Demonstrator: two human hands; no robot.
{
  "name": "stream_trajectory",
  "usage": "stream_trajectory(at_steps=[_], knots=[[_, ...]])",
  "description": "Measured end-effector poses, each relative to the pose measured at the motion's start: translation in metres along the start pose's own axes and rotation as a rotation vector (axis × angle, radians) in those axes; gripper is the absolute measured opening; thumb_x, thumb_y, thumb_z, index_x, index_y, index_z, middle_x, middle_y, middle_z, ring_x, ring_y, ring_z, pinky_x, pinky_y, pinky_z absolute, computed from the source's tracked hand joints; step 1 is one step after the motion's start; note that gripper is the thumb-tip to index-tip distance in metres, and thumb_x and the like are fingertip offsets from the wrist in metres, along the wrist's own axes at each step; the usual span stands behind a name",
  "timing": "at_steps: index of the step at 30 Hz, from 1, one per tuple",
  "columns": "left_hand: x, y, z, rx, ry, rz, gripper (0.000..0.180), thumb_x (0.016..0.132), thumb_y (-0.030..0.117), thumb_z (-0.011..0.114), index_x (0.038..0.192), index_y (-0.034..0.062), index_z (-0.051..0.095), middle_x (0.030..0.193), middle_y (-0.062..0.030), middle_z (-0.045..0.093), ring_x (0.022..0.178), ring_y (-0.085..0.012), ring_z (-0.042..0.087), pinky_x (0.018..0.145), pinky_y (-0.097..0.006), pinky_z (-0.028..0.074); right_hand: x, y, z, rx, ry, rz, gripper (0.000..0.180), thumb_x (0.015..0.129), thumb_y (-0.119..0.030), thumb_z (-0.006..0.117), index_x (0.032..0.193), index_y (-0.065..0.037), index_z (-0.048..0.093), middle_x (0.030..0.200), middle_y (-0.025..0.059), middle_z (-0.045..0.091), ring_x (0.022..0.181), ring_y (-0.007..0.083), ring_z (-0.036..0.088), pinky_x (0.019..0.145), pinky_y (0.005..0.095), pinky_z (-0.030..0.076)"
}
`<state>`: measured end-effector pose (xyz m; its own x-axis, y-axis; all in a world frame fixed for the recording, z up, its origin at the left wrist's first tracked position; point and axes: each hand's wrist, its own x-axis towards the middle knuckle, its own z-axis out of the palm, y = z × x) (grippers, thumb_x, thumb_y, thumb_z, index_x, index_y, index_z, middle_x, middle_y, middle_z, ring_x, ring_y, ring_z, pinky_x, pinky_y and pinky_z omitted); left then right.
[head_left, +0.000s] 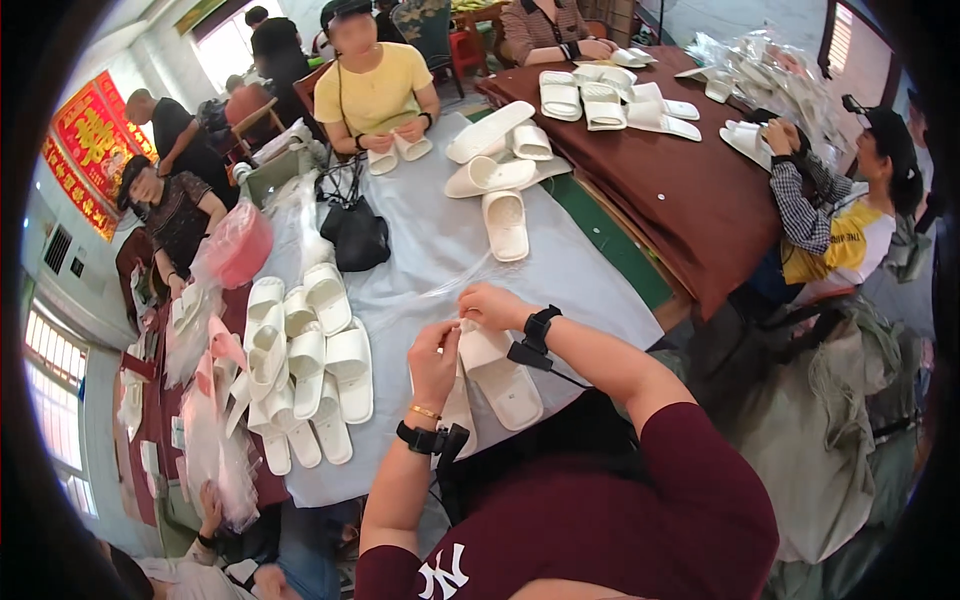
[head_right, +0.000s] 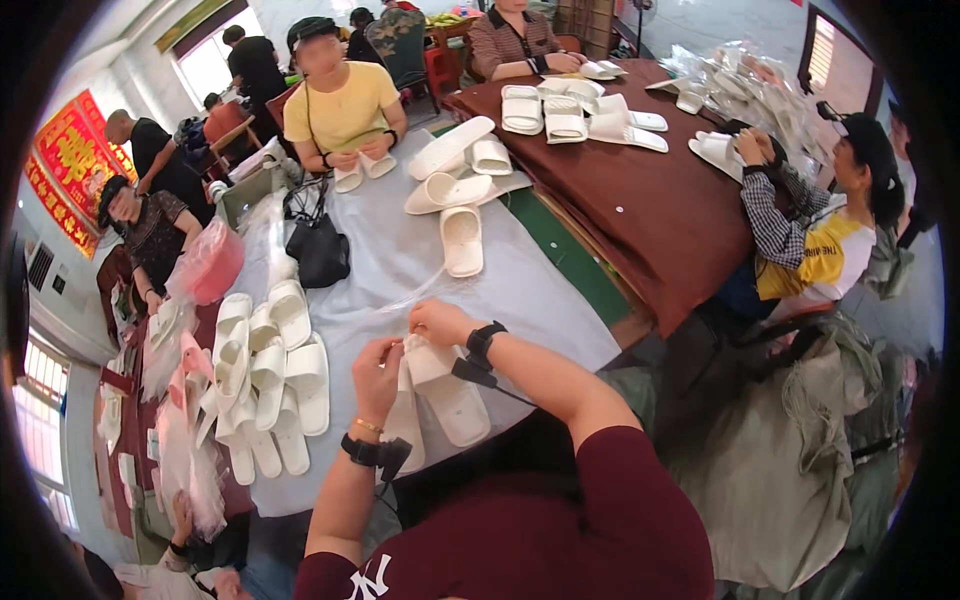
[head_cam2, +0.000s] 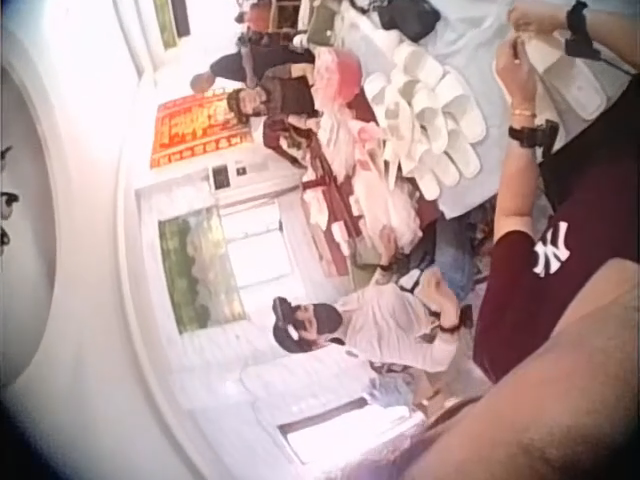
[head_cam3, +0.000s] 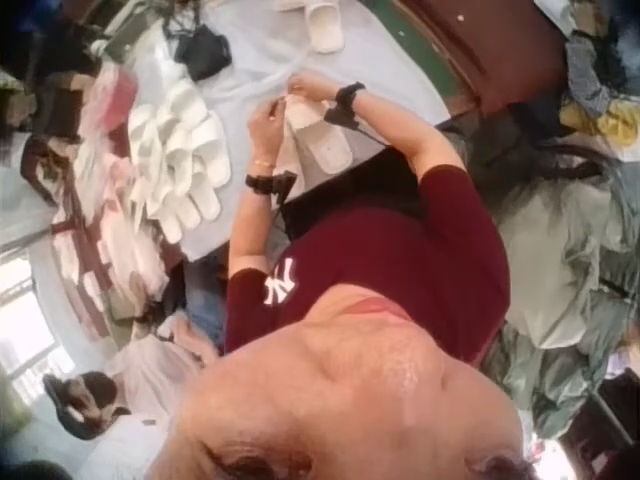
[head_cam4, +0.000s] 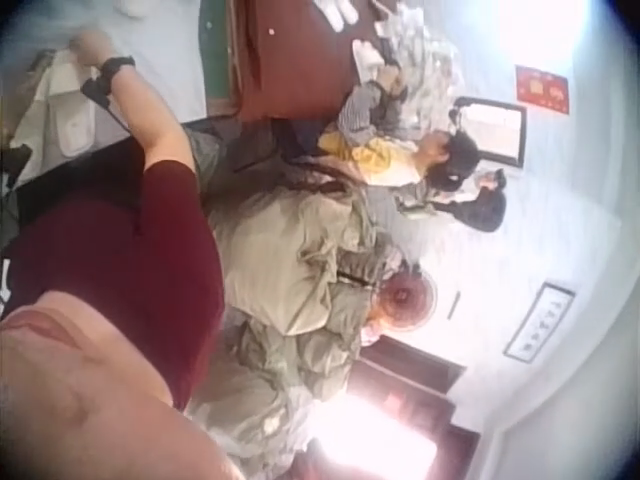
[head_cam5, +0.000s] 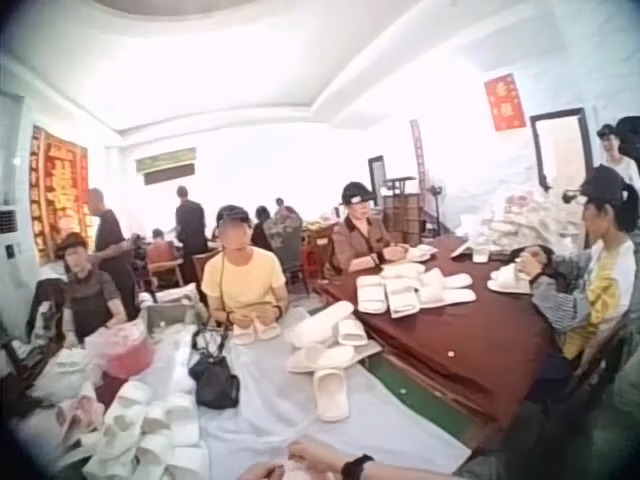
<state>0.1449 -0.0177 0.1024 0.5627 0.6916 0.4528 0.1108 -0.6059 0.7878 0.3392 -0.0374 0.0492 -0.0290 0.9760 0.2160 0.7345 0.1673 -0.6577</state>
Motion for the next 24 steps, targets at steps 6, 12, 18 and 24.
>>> stream_trajectory(at_steps=[6, 12, 18, 24], knots=[[-0.004, 0.022, -0.027, -0.062, 0.078, -0.060, 0.008, 0.086, 0.005, 0.062, 0.090, -0.0012, 0.065, 0.084, -0.0106, 0.067, 0.070, -0.0155, 0.064, 0.064, -0.027, 0.050, 0.023, 0.037, 0.016, -0.149, 0.057, 0.022, 0.011, 0.077, -0.009, 0.059, 0.083, -0.006, 0.068, 0.091, 0.0126, 0.064, 0.091, 0.0320, 0.058, 0.081, 0.0413, 0.047], [-0.005, 0.056, -0.070, -0.384, 0.180, -0.122, 0.007, 0.090, 0.004, 0.057, 0.090, -0.0023, 0.061, 0.086, -0.0080, 0.066, 0.074, -0.0143, 0.063, 0.068, -0.027, 0.050, 0.031, 0.073, 0.001, -0.290, 0.192, -0.043, 0.016, 0.079, -0.011, 0.057, 0.087, -0.009, 0.071, 0.096, 0.0136, 0.064, 0.091, 0.0331, 0.060, 0.082, 0.0417, 0.049], [-0.035, 0.063, -0.118, -0.991, 0.208, -0.070, 0.008, 0.093, 0.004, 0.052, 0.093, -0.0009, 0.057, 0.088, -0.0123, 0.062, 0.072, -0.0177, 0.057, 0.065, -0.029, 0.047, 0.025, 0.055, -0.002, -0.253, 0.161, -0.048, 0.020, 0.078, -0.005, 0.057, 0.095, -0.006, 0.068, 0.101, 0.0150, 0.063, 0.098, 0.0345, 0.056, 0.090, 0.0412, 0.045], [-0.053, 0.068, -0.134, -0.897, 0.145, -0.149, 0.010, 0.092, 0.004, 0.050, 0.090, -0.0019, 0.058, 0.084, -0.0114, 0.062, 0.070, -0.0172, 0.057, 0.064, -0.030, 0.047, 0.024, 0.059, -0.013, -0.152, 0.033, -0.025, 0.021, 0.077, -0.004, 0.057, 0.095, -0.004, 0.068, 0.102, 0.0160, 0.064, 0.093, 0.0353, 0.058, 0.085, 0.0414, 0.047]])
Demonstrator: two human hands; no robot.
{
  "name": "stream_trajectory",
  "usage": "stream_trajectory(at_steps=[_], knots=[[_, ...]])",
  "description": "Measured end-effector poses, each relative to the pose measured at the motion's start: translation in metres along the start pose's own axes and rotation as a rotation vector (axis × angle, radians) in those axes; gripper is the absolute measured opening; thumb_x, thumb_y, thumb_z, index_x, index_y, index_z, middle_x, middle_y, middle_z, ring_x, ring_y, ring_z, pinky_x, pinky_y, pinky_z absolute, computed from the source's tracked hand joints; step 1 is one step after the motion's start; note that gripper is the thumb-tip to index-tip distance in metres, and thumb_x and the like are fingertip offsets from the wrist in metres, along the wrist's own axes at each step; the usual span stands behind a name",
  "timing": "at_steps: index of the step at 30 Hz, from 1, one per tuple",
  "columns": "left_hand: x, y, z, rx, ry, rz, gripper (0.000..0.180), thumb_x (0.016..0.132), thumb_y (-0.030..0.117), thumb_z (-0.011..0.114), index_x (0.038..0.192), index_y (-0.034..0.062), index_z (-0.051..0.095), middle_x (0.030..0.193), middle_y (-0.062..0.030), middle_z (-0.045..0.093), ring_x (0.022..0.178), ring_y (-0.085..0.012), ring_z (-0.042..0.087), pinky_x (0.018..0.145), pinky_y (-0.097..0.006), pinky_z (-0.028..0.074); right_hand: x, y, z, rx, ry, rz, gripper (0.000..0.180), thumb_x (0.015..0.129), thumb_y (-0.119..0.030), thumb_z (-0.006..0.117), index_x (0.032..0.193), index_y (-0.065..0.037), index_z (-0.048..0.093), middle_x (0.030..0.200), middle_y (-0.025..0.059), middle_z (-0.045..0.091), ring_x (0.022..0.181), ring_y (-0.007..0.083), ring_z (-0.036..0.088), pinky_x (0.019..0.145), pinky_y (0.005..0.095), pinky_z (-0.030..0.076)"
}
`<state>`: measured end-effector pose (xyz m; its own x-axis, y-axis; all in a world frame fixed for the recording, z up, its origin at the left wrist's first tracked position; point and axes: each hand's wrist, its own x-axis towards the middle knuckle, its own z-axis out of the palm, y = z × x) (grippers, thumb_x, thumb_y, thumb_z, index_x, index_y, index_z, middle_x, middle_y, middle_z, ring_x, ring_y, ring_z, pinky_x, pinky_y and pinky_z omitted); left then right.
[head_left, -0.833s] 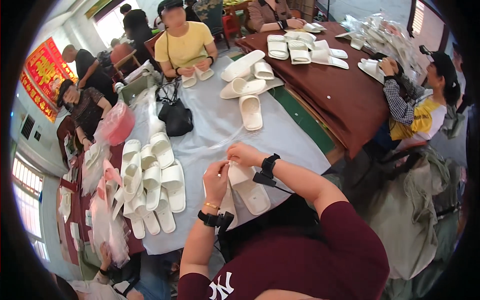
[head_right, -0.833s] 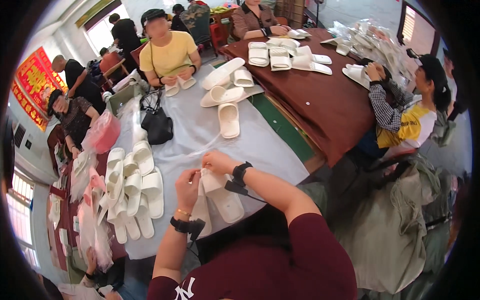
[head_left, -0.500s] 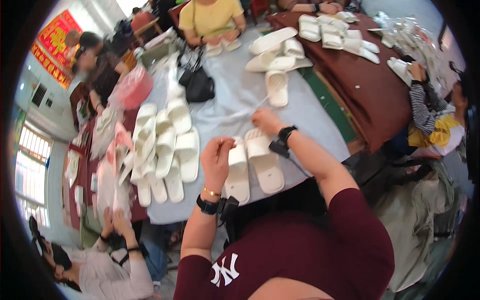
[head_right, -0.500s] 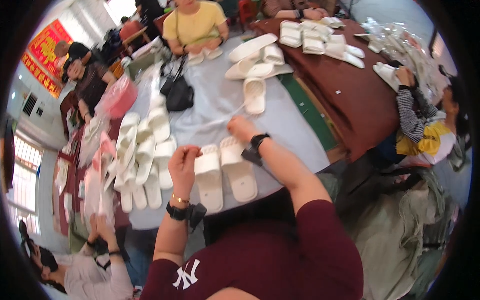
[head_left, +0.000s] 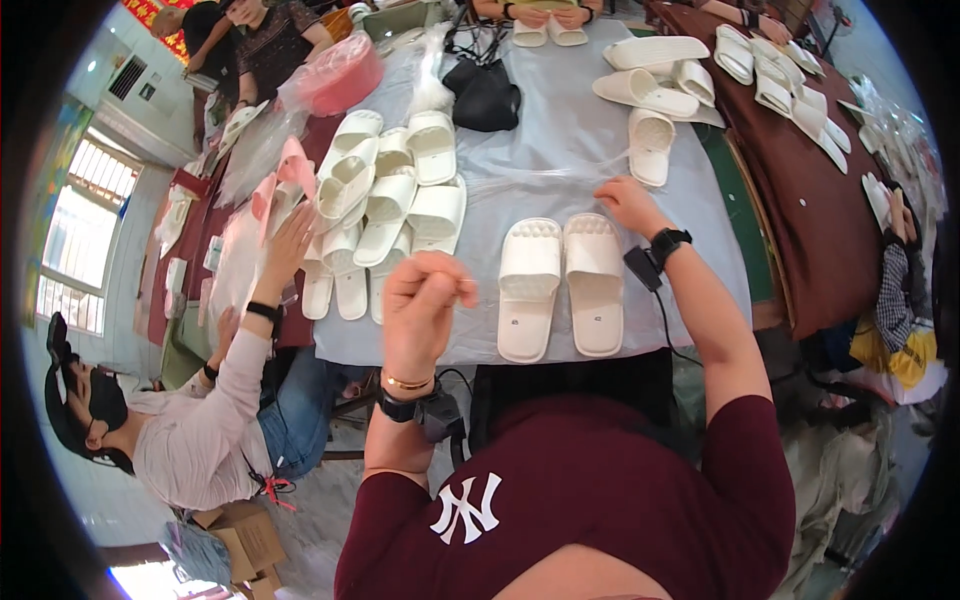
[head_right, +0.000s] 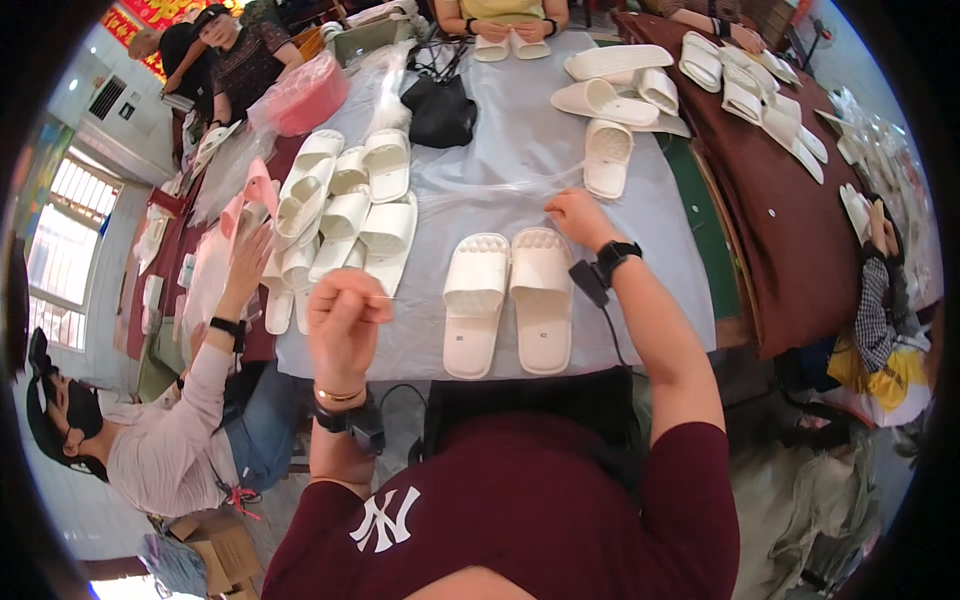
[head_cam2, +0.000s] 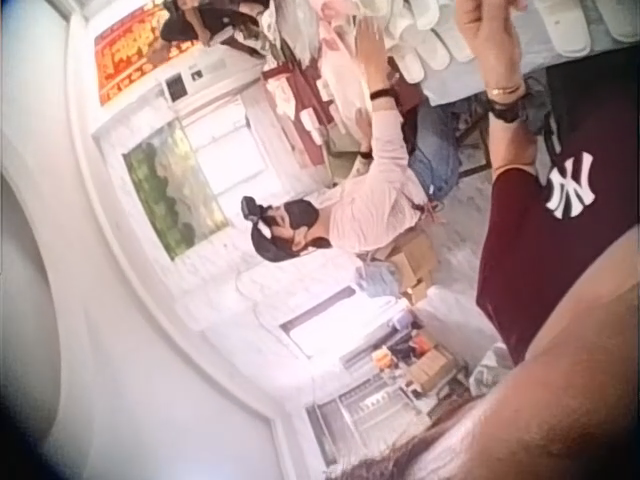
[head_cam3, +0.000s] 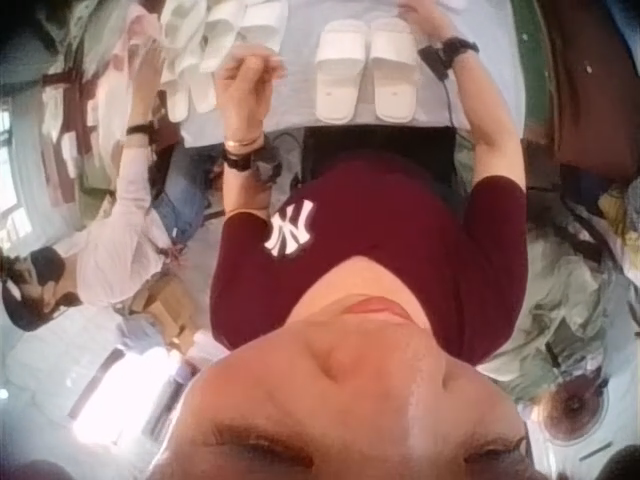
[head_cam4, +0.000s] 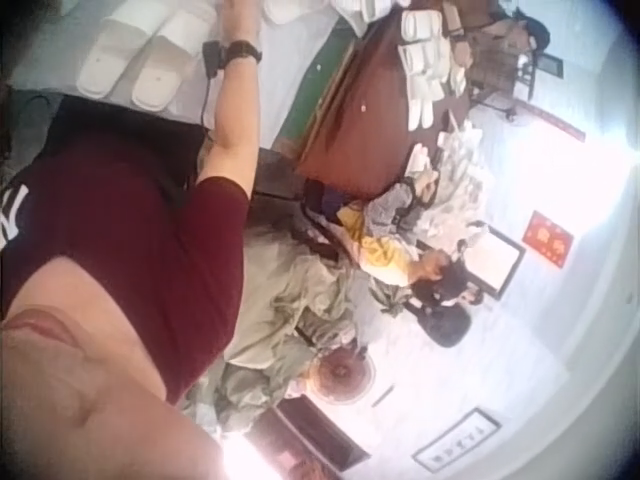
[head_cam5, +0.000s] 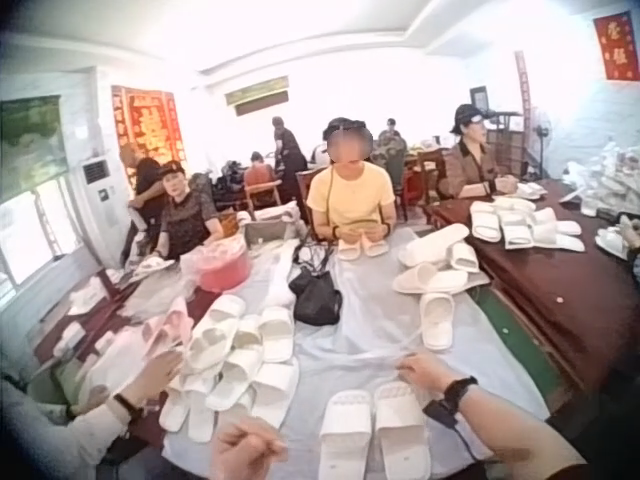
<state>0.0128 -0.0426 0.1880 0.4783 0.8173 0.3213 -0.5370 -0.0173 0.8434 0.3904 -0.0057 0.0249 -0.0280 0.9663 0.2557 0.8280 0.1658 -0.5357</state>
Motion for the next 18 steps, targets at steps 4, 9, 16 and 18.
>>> stream_trajectory(at_steps=[4, 9, 16, 18], knots=[[-0.005, -0.023, -0.011, 0.241, -0.068, -0.440, 0.012, 0.091, 0.009, 0.057, 0.093, -0.0014, 0.062, 0.082, -0.0077, 0.065, 0.069, -0.0123, 0.059, 0.066, -0.025, 0.048, -0.015, -0.046, -0.024, 0.032, 0.133, 0.053, 0.018, 0.082, -0.010, 0.057, 0.095, -0.004, 0.069, 0.090, 0.0142, 0.066, 0.082, 0.0301, 0.062, 0.075, 0.0382, 0.050], [-0.002, -0.064, -0.011, 0.199, -0.050, -0.628, 0.016, 0.091, 0.013, 0.059, 0.096, -0.0010, 0.062, 0.083, -0.0076, 0.065, 0.069, -0.0119, 0.059, 0.065, -0.025, 0.049, -0.059, -0.141, -0.034, 0.705, -0.218, 0.275, 0.025, 0.094, -0.015, 0.052, 0.108, 0.001, 0.064, 0.087, 0.0049, 0.066, 0.065, 0.0096, 0.058, 0.060, 0.0252, 0.048], [0.004, -0.102, -0.027, 0.149, -0.020, -0.728, 0.018, 0.090, 0.016, 0.060, 0.098, -0.0001, 0.062, 0.082, -0.0055, 0.064, 0.068, -0.0096, 0.059, 0.064, -0.024, 0.049, -0.114, -0.193, -0.007, 0.916, -0.510, 0.469, 0.022, 0.093, -0.017, 0.051, 0.095, -0.001, 0.065, 0.077, 0.0034, 0.065, 0.057, 0.0078, 0.054, 0.053, 0.0225, 0.044], [0.003, -0.106, -0.032, 0.197, -0.030, -0.748, 0.019, 0.091, 0.016, 0.060, 0.099, 0.0000, 0.062, 0.082, -0.0051, 0.064, 0.068, -0.0090, 0.058, 0.064, -0.023, 0.048, -0.119, -0.196, -0.003, 0.862, -0.519, 0.508, 0.021, 0.092, -0.018, 0.051, 0.091, -0.001, 0.065, 0.073, 0.0034, 0.064, 0.055, 0.0079, 0.053, 0.052, 0.0223, 0.044]])
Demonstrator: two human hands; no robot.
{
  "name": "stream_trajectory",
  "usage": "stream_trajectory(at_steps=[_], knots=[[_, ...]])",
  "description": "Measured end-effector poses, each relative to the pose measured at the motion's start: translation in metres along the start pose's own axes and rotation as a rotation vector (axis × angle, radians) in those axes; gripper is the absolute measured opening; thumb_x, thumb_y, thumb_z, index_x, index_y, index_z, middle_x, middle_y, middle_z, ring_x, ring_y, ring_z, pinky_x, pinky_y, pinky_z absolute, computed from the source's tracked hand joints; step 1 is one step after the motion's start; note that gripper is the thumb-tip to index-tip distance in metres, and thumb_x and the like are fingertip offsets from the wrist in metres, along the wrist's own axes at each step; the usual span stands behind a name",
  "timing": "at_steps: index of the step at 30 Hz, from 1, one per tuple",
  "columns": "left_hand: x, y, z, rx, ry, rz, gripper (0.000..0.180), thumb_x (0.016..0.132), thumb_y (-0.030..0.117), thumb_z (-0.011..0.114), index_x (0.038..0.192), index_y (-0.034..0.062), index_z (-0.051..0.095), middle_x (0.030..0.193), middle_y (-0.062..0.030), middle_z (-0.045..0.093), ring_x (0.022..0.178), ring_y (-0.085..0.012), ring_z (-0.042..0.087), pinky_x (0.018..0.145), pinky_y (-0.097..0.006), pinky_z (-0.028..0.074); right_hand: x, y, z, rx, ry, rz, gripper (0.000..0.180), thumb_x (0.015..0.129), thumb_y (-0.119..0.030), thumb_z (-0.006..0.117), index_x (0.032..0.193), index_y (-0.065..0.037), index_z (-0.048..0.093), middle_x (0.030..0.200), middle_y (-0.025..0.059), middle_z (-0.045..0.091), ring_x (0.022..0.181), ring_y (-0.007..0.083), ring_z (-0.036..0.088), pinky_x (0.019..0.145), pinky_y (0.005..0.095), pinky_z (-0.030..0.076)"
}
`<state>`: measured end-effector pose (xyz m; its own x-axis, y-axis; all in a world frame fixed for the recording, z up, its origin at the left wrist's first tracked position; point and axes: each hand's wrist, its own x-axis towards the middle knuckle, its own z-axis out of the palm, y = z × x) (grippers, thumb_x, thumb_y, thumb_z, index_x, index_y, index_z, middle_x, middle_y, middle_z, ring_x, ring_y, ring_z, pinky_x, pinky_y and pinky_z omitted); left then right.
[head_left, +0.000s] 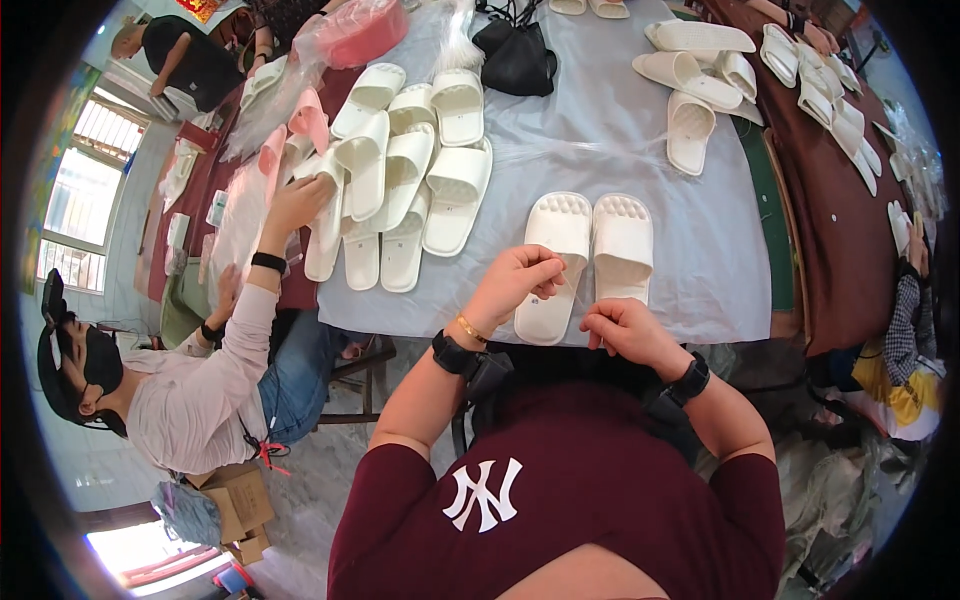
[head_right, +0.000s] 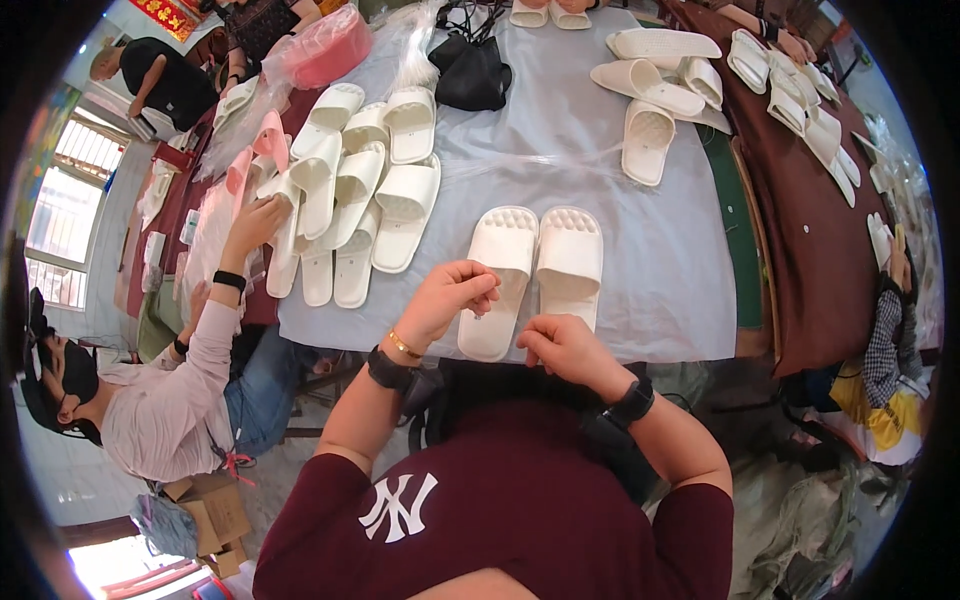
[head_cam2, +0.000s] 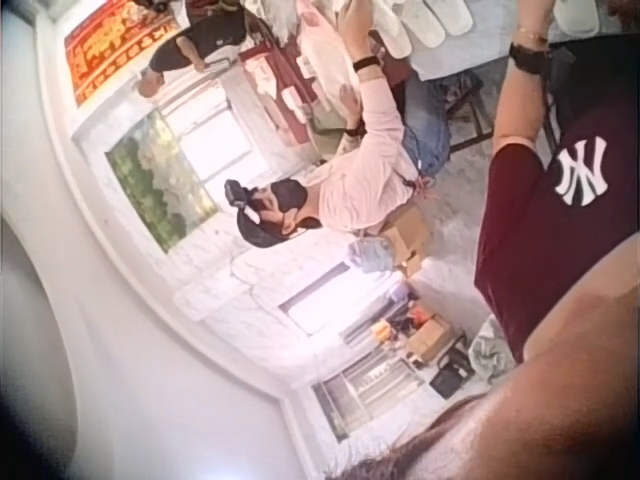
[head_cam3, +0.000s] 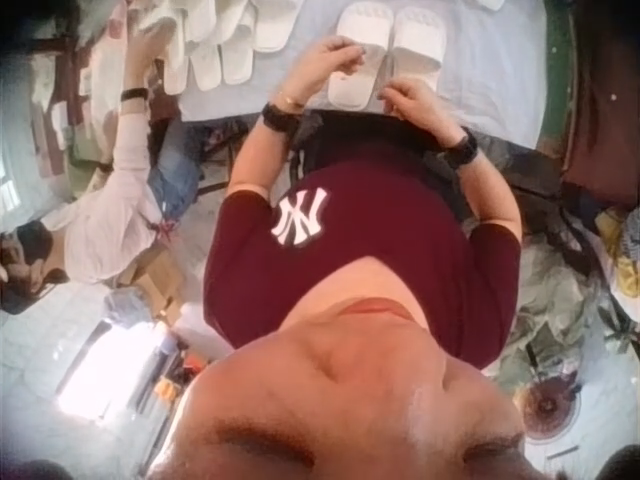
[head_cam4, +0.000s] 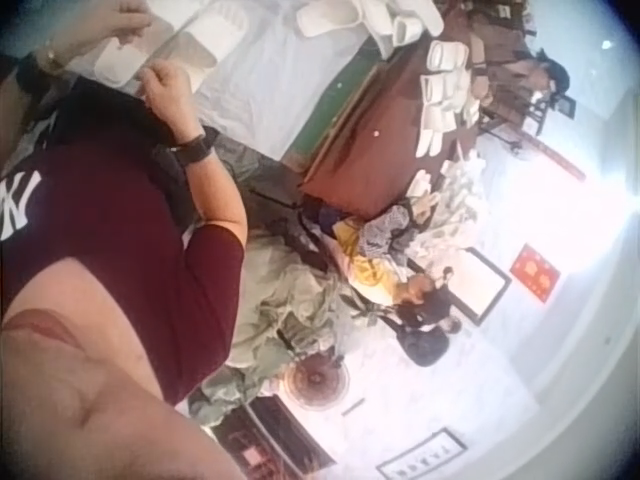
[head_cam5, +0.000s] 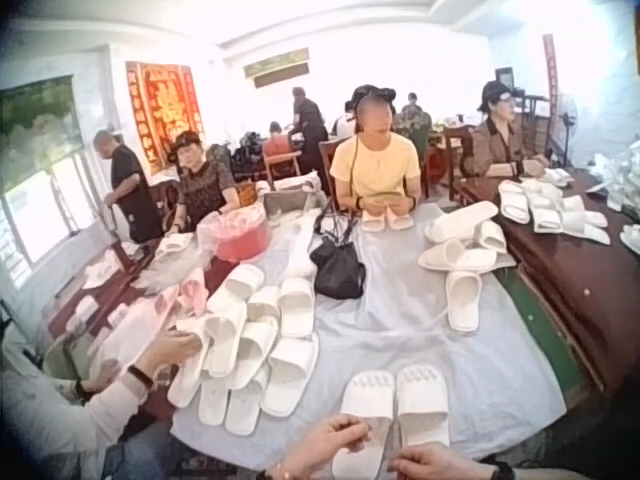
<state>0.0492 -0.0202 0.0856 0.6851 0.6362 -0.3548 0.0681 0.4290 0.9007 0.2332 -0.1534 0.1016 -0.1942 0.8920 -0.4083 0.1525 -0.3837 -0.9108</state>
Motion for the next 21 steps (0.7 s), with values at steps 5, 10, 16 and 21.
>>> stream_trajectory(at_steps=[5, 10, 16, 21], knots=[[0.016, -0.017, -0.017, 0.179, 0.212, 0.114, 0.022, 0.091, 0.019, 0.058, 0.102, 0.0001, 0.062, 0.083, -0.0039, 0.065, 0.068, -0.0075, 0.057, 0.063, -0.022, 0.047, 0.003, 0.021, 0.013, 0.007, 0.111, 0.147, 0.023, 0.089, -0.018, 0.052, 0.086, 0.002, 0.064, 0.066, 0.0069, 0.064, 0.046, 0.0110, 0.055, 0.044, 0.0246, 0.042], [0.033, -0.013, -0.031, 0.666, 0.414, 0.424, 0.031, 0.086, 0.017, 0.059, 0.109, -0.0025, 0.060, 0.094, -0.0132, 0.064, 0.077, -0.0238, 0.062, 0.072, -0.033, 0.050, 0.011, 0.023, 0.020, 0.087, 0.162, 0.223, 0.023, 0.088, -0.017, 0.052, 0.086, 0.003, 0.063, 0.067, 0.0082, 0.064, 0.047, 0.0115, 0.057, 0.042, 0.0234, 0.041], [0.070, -0.004, -0.036, 1.094, 0.359, 0.829, 0.036, 0.088, 0.017, 0.055, 0.119, 0.0000, 0.057, 0.106, -0.0169, 0.063, 0.097, -0.0314, 0.058, 0.085, -0.038, 0.046, 0.043, 0.020, 0.030, 0.280, 0.225, 0.186, 0.023, 0.090, -0.018, 0.053, 0.091, 0.003, 0.062, 0.071, 0.0085, 0.064, 0.049, 0.0113, 0.058, 0.042, 0.0213, 0.039], [0.069, -0.001, -0.030, 0.992, 0.205, 0.544, 0.034, 0.089, 0.020, 0.054, 0.115, -0.0005, 0.059, 0.101, -0.0185, 0.064, 0.094, -0.0322, 0.060, 0.083, -0.039, 0.047, 0.059, 0.006, 0.033, 0.392, 0.327, 0.098, 0.025, 0.090, -0.018, 0.052, 0.093, 0.005, 0.063, 0.071, 0.0102, 0.064, 0.049, 0.0126, 0.058, 0.043, 0.0236, 0.043]])
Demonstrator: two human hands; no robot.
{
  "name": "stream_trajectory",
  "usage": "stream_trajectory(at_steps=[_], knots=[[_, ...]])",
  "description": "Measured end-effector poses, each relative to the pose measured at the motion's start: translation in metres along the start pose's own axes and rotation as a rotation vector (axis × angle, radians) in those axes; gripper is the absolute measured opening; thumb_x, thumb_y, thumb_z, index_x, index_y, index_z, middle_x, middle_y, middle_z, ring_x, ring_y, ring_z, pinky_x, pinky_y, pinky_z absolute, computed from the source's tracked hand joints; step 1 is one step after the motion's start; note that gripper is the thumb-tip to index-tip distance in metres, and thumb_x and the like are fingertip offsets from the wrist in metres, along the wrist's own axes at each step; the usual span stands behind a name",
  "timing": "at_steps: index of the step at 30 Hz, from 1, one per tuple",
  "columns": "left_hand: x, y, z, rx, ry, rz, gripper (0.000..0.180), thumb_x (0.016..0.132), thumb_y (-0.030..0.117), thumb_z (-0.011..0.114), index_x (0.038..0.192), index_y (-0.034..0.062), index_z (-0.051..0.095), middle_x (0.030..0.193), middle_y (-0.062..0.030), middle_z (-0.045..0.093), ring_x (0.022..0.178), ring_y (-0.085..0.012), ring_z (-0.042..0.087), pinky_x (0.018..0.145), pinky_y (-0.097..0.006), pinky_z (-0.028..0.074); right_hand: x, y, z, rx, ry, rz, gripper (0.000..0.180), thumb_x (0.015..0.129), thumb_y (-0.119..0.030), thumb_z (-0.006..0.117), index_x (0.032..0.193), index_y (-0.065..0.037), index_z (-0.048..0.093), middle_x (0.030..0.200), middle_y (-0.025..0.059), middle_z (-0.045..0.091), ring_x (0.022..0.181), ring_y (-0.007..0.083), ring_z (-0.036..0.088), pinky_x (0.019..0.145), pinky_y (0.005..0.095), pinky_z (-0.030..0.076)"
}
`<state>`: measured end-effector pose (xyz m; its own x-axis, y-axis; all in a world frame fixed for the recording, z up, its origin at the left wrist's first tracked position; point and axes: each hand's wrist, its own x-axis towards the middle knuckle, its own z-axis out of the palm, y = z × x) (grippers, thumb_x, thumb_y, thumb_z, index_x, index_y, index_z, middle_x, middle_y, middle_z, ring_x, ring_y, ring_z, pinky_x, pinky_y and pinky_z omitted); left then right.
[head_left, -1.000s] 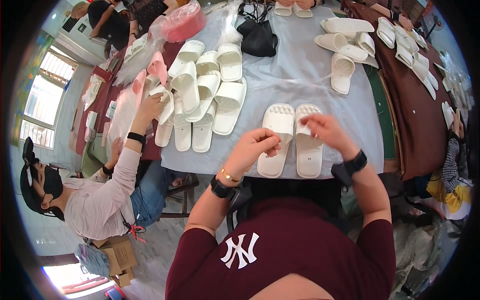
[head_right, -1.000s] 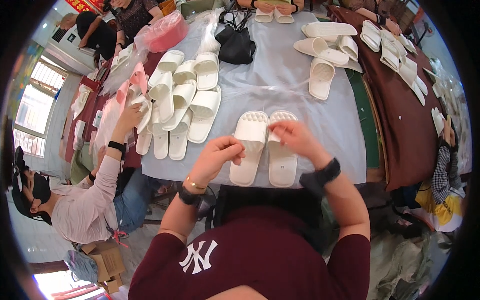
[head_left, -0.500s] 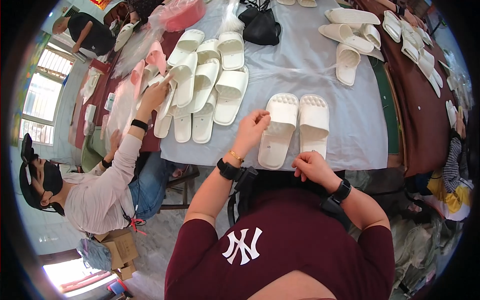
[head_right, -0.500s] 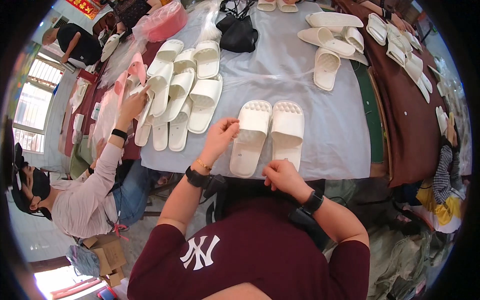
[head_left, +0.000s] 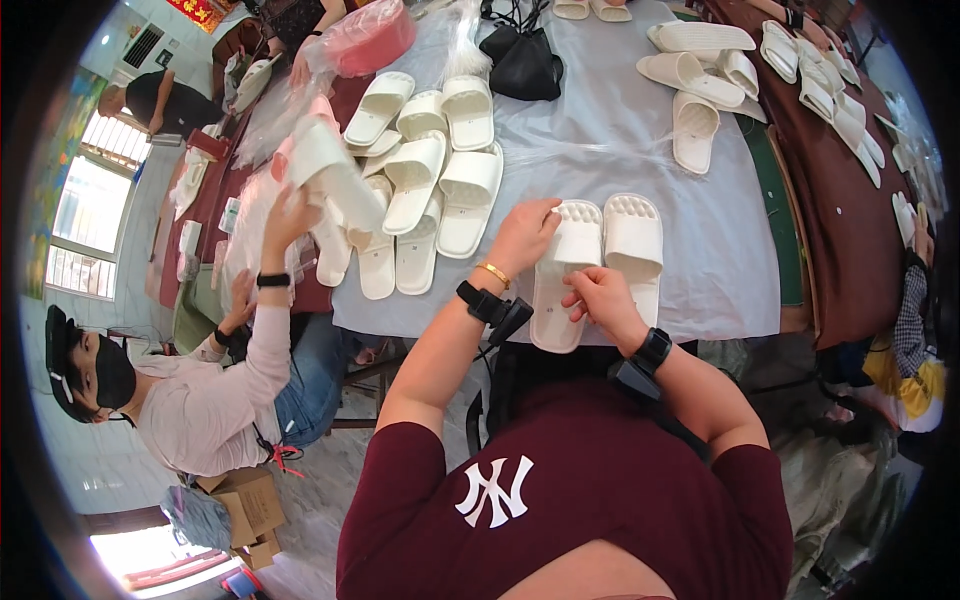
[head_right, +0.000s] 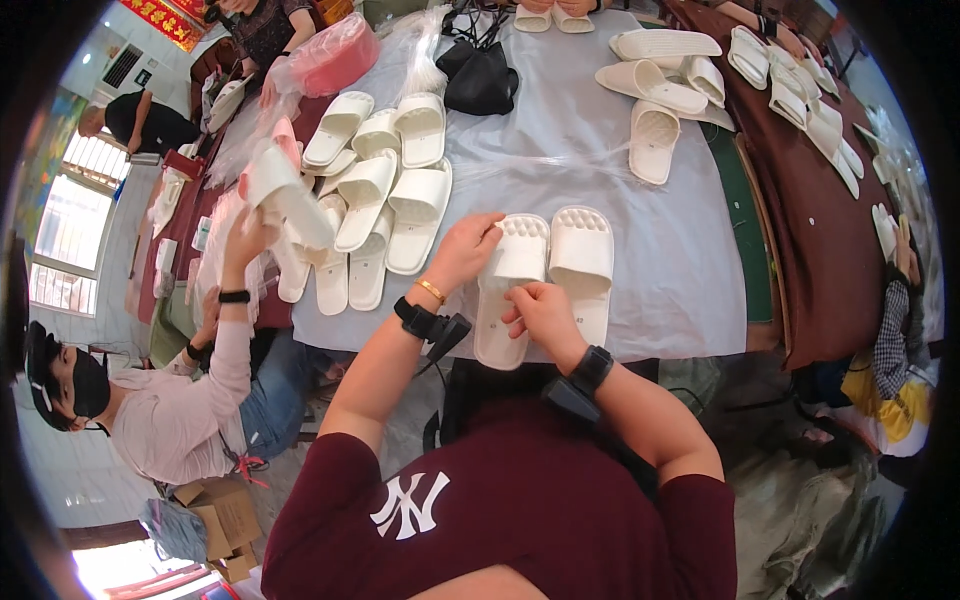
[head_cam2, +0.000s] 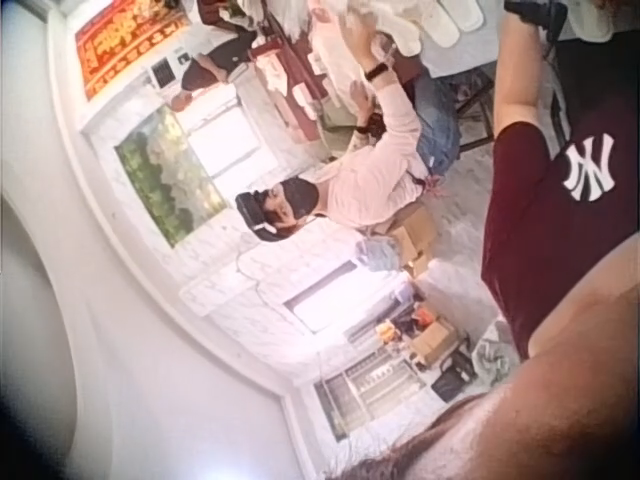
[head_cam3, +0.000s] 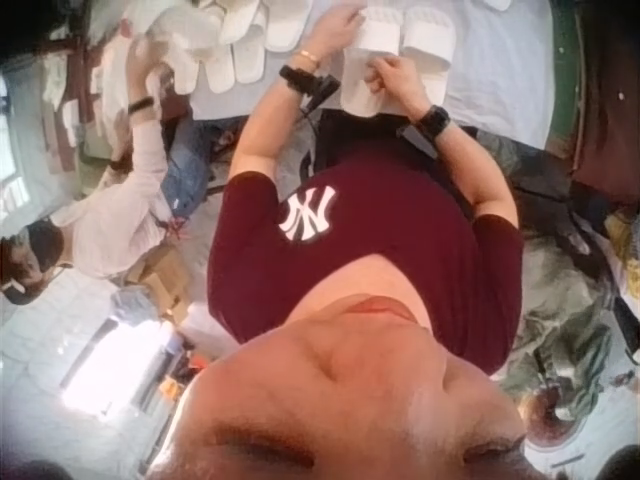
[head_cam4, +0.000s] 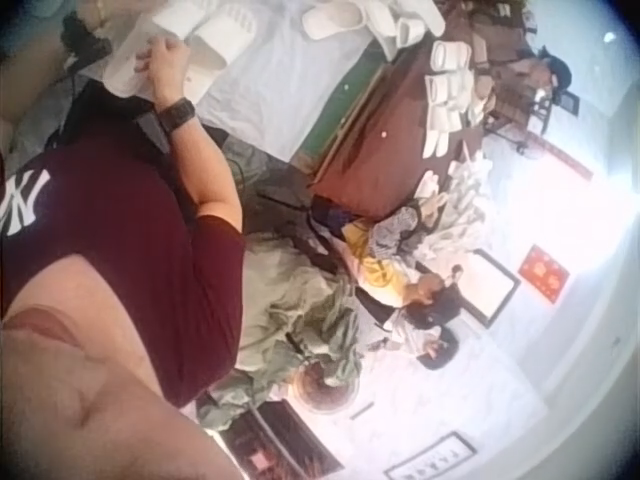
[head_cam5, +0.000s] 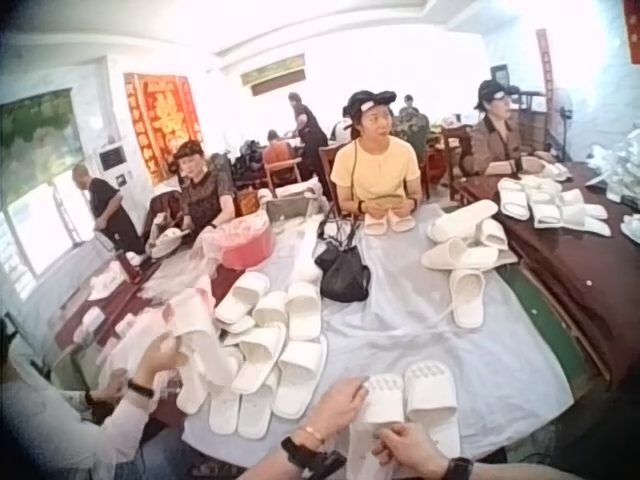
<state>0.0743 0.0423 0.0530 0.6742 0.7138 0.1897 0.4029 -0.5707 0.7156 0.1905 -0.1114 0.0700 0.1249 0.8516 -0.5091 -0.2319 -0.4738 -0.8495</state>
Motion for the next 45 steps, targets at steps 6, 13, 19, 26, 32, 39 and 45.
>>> stream_trajectory(at_steps=[6, 13, 19, 26, 32, 39, 45], knots=[[0.007, 0.009, -0.003, 0.106, -0.011, -0.179, 0.035, 0.087, 0.030, 0.057, 0.099, -0.0026, 0.065, 0.088, -0.0198, 0.066, 0.081, -0.0338, 0.062, 0.073, -0.039, 0.048, 0.015, 0.016, 0.005, 0.105, 0.054, -0.064, 0.025, 0.091, -0.015, 0.053, 0.096, 0.007, 0.063, 0.071, 0.0101, 0.063, 0.046, 0.0116, 0.053, 0.045, 0.0245, 0.044], [0.032, 0.005, 0.003, 0.243, -0.223, -0.435, 0.041, 0.076, 0.044, 0.060, 0.083, 0.0054, 0.073, 0.081, -0.0171, 0.068, 0.078, -0.0344, 0.065, 0.072, -0.040, 0.051, 0.023, 0.022, 0.004, 0.084, 0.052, -0.102, 0.025, 0.090, -0.015, 0.054, 0.095, 0.008, 0.063, 0.070, 0.0097, 0.063, 0.047, 0.0113, 0.053, 0.045, 0.0242, 0.044], [0.038, -0.009, 0.016, -0.014, -0.124, -0.444, 0.033, 0.073, 0.030, 0.064, 0.084, 0.0002, 0.071, 0.072, -0.0144, 0.067, 0.066, -0.0197, 0.064, 0.064, -0.032, 0.049, 0.020, 0.024, 0.000, 0.034, 0.042, -0.119, 0.024, 0.089, -0.015, 0.055, 0.092, 0.006, 0.064, 0.070, 0.0096, 0.064, 0.048, 0.0115, 0.054, 0.046, 0.0247, 0.045], [0.034, -0.015, 0.003, -0.201, 0.262, -0.314, 0.026, 0.079, 0.024, 0.066, 0.084, -0.0013, 0.070, 0.066, -0.0079, 0.066, 0.059, -0.0107, 0.055, 0.058, -0.028, 0.045, -0.047, -0.005, -0.037, -0.600, -0.049, -0.132, 0.021, 0.086, -0.015, 0.055, 0.081, 0.001, 0.066, 0.068, 0.0120, 0.066, 0.055, 0.0214, 0.063, 0.052, 0.0340, 0.049], [0.048, -0.001, -0.006, -0.170, 0.297, -0.293, 0.024, 0.079, 0.022, 0.066, 0.086, -0.0009, 0.070, 0.068, -0.0069, 0.066, 0.060, -0.0095, 0.055, 0.057, -0.027, 0.045, -0.089, -0.003, -0.066, -0.964, 0.107, -0.422, 0.013, 0.082, -0.016, 0.058, 0.080, -0.008, 0.068, 0.076, 0.0135, 0.065, 0.071, 0.0360, 0.062, 0.064, 0.0425, 0.050], [0.056, 0.017, 0.018, -0.178, 0.135, -0.135, 0.028, 0.080, 0.026, 0.063, 0.084, -0.0015, 0.067, 0.072, -0.0142, 0.066, 0.065, -0.0231, 0.062, 0.062, -0.033, 0.048, -0.084, 0.006, -0.061, -0.993, 0.088, -0.766, 0.007, 0.081, -0.012, 0.060, 0.080, -0.007, 0.065, 0.074, 0.0103, 0.061, 0.072, 0.0314, 0.060, 0.064, 0.0413, 0.048], [0.056, 0.034, 0.034, -0.185, -0.124, -0.118, 0.028, 0.081, 0.026, 0.061, 0.088, -0.0003, 0.068, 0.076, -0.0142, 0.067, 0.068, -0.0230, 0.063, 0.065, -0.033, 0.049, -0.042, 0.022, -0.070, -1.166, 0.034, -0.862, 0.006, 0.074, -0.010, 0.061, 0.079, -0.006, 0.063, 0.079, 0.0080, 0.063, 0.078, 0.0284, 0.061, 0.069, 0.0386, 0.047]])
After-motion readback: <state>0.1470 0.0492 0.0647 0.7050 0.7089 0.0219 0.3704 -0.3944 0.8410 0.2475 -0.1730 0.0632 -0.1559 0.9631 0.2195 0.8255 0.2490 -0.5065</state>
